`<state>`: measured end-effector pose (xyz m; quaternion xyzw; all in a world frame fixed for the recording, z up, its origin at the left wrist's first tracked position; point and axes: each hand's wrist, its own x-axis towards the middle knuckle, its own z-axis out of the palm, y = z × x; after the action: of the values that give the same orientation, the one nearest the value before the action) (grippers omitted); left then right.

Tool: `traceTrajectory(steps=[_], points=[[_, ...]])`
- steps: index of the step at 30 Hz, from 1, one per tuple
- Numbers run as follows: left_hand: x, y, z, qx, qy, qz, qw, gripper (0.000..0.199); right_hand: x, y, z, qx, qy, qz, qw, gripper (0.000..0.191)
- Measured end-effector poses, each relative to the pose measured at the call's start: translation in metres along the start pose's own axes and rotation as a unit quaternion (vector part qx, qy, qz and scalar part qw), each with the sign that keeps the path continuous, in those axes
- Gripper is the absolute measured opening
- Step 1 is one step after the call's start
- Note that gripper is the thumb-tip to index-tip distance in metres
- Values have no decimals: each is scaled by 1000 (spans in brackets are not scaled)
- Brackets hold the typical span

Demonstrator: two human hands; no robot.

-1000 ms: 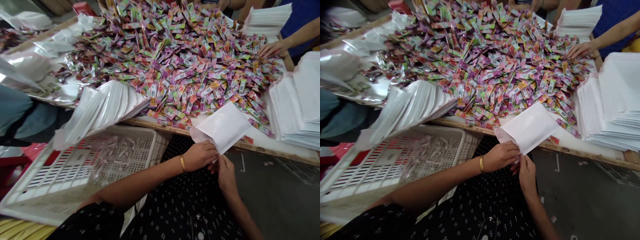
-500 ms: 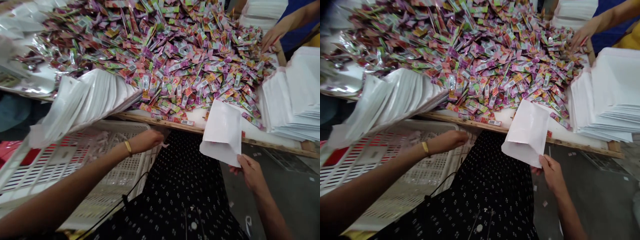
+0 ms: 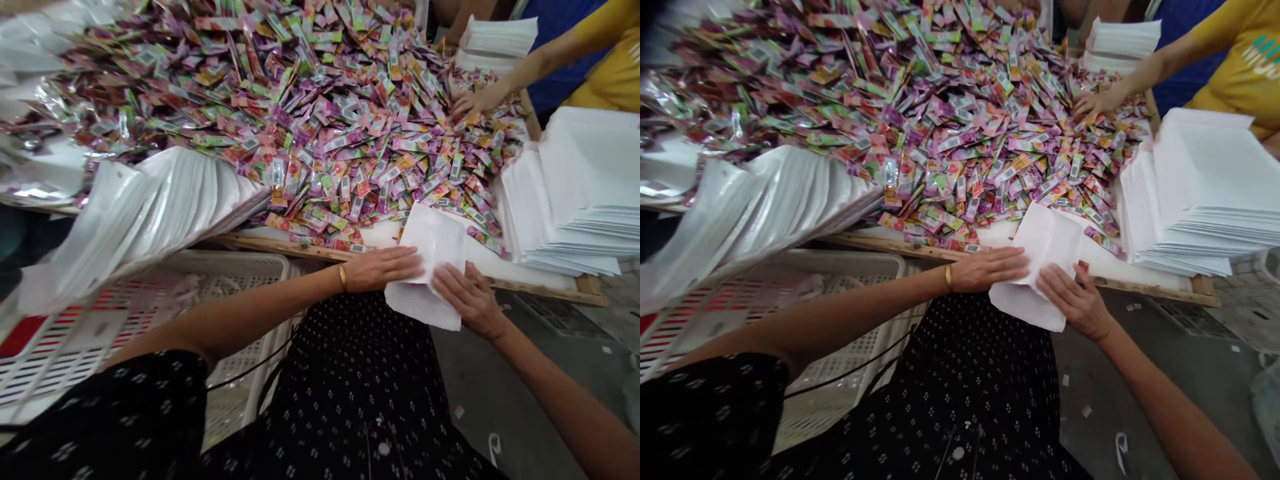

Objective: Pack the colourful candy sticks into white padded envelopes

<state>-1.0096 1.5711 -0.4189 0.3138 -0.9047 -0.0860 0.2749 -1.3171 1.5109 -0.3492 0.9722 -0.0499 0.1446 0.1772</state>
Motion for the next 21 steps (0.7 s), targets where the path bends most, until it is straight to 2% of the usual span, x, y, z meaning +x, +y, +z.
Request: traceTrajectory(steps=[2, 5, 7, 10, 13, 16, 19, 21], points=[[-6, -2, 8, -34, -27, 24, 999, 46, 0, -1, 1, 16, -27, -43, 999, 46], [-23, 2, 13, -82, -11, 14, 996, 44, -10, -7, 2, 57, -51, -19, 997, 47], [-27, 7, 14, -111, 27, -38, 993, 40, -16, -11, 3, 102, -48, 31, 993, 46], [-20, 17, 12, -142, 78, -167, 972, 32, -16, -19, 6, 163, -18, 151, 975, 38], [-5, 25, 8, -164, 95, -306, 933, 29, -9, -27, 11, 159, 34, 331, 930, 29], [12, 31, 4, -169, 89, -424, 885, 36, -2, -33, 15, 143, 56, 481, 863, 42], [29, 34, -2, -148, 72, -512, 843, 41, 4, -34, 15, 162, 40, 564, 809, 52], [39, 35, -5, -124, 48, -545, 828, 43, 10, -32, 12, 186, 15, 599, 779, 55]])
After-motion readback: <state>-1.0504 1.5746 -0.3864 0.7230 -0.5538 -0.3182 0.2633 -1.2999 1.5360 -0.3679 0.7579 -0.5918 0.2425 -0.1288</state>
